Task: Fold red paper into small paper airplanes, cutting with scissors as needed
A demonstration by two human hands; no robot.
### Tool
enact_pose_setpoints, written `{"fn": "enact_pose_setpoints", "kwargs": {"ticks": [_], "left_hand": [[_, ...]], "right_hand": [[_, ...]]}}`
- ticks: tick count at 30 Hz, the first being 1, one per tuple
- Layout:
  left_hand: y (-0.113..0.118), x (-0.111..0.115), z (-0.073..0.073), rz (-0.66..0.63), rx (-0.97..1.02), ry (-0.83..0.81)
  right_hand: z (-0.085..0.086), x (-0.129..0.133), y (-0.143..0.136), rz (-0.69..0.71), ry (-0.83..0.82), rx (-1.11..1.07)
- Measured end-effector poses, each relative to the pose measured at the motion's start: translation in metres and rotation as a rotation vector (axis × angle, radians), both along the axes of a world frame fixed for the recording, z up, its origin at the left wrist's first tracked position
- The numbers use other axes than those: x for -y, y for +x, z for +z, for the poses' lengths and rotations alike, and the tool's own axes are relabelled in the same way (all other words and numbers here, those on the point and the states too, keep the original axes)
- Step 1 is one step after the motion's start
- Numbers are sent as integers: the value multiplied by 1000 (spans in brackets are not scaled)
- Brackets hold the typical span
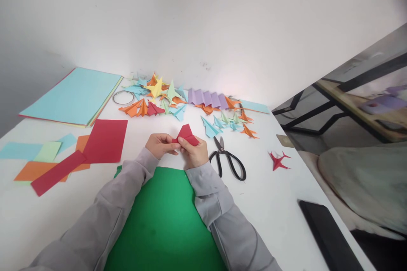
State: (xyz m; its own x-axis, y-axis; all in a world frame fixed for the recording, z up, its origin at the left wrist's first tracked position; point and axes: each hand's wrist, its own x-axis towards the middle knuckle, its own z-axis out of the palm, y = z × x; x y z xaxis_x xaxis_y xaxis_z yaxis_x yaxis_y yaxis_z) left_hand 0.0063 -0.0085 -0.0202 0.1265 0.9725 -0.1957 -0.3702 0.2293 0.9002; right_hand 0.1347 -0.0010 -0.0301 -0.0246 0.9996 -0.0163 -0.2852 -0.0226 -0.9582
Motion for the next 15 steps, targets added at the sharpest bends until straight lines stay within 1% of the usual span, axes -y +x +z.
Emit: {"fn": "enact_pose_setpoints", "kwargs": {"ticks": [3, 8, 11, 13, 15], "left_hand": [[1, 1, 3, 14, -5, -15], [2, 1, 6, 19, -25, -23], [2, 1, 8, 18, -21, -37], [1, 1, 10, 16, -20, -53], [0, 2, 12, 18, -20, -71]], "right_hand": [[0, -1, -1, 2, -12, -73], [9, 0, -2, 15, -74, -187], [13, 0, -3, 16, -93, -207], [12, 0, -2, 15, -99, -202], [11, -1, -2, -13, -98, -194]]}}
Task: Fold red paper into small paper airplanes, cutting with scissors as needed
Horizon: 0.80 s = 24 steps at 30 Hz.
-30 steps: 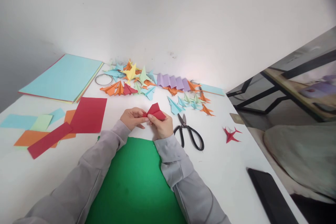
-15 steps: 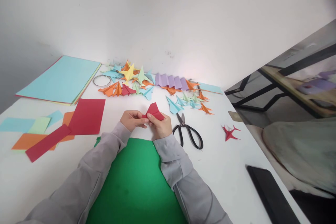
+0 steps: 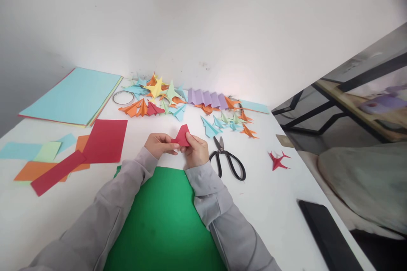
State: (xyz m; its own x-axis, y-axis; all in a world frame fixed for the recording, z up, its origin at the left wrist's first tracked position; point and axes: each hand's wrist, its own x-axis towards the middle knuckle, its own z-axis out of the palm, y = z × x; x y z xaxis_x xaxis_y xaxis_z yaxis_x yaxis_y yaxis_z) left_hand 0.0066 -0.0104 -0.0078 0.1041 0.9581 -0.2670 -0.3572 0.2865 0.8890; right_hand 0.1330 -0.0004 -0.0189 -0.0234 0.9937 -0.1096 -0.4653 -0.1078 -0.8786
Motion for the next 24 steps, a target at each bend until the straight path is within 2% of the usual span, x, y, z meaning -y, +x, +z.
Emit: {"fn": "enact_pose_setpoints", "kwargs": {"ticks": [4, 9, 16, 24], "left_hand": [[0, 1, 4, -25, 33, -38], [1, 0, 3, -39, 77, -58], [2, 0, -8, 9, 74, 23], [3, 2, -3, 5, 15, 43]], "right_hand": [[-1, -1, 1, -56, -9, -35], [-3, -1, 1, -16, -12, -55], [-13, 0, -1, 26, 18, 107], [-6, 2, 2, 33, 41, 170]]}}
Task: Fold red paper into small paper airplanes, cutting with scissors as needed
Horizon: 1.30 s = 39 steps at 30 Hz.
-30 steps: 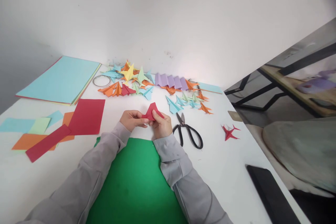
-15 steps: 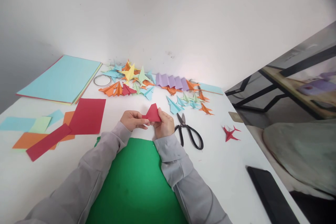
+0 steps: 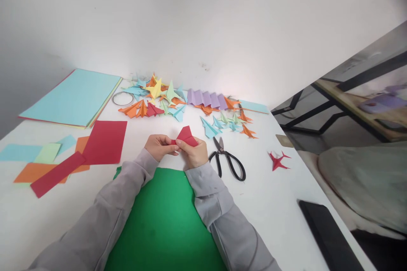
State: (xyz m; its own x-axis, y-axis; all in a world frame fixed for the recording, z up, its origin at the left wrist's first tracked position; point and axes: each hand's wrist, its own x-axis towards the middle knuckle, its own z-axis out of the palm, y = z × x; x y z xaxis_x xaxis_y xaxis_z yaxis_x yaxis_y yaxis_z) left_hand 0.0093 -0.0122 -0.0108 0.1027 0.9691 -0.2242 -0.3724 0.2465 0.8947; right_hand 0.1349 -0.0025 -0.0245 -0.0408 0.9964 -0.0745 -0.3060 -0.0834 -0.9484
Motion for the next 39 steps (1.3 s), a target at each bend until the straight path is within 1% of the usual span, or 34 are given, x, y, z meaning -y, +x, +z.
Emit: {"fn": "enact_pose_setpoints", "kwargs": {"ticks": [5, 11, 16, 18, 20, 23, 25, 27, 31, 34, 39], "left_hand": [[0, 1, 2, -11, 9, -33], [-1, 1, 4, -56, 45, -55], [-1, 1, 4, -34, 42, -49], [-1, 0, 3, -21, 41, -34], [-1, -1, 3, -19, 43, -15], [-2, -2, 3, -57, 70, -12], [-2, -2, 3, -84, 90, -16], [-2, -1, 2, -71, 81, -8], [-1, 0, 1, -2, -2, 15], [-1, 0, 0, 14, -50, 30], [0, 0, 0, 6, -59, 22]], "right_hand": [[-2, 0, 1, 5, 17, -11], [2, -2, -3, -34, -43, -165], [6, -2, -5, -54, -68, -224], [6, -1, -5, -37, -62, -207], [7, -1, -5, -49, -42, -195], [6, -1, -5, -101, -29, -210], [3, -1, -4, -103, -20, -192], [-1, -1, -3, -92, 6, -117], [-7, 0, -2, -78, 35, 27], [-7, 1, -1, -78, 39, 50], [-6, 2, -4, -124, 41, 38]]}}
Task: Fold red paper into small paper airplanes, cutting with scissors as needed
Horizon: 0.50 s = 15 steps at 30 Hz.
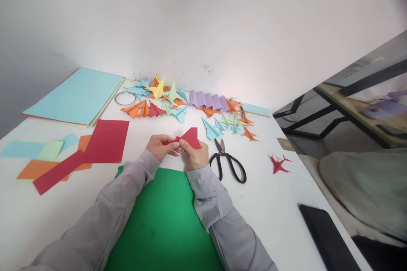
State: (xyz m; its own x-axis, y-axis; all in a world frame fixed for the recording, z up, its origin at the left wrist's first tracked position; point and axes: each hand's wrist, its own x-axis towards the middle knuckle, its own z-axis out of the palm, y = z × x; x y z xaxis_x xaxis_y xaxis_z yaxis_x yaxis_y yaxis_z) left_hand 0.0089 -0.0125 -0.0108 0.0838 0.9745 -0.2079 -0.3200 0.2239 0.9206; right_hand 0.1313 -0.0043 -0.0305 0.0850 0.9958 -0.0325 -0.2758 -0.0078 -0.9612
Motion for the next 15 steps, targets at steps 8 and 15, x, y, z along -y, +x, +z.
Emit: {"fn": "enact_pose_setpoints", "kwargs": {"ticks": [8, 15], "left_hand": [[0, -1, 3, 65, 40, -22], [-2, -3, 3, 115, 70, -48]], "right_hand": [[6, 2, -8, -91, -71, -73], [13, 1, -6, 13, -82, -291]]}}
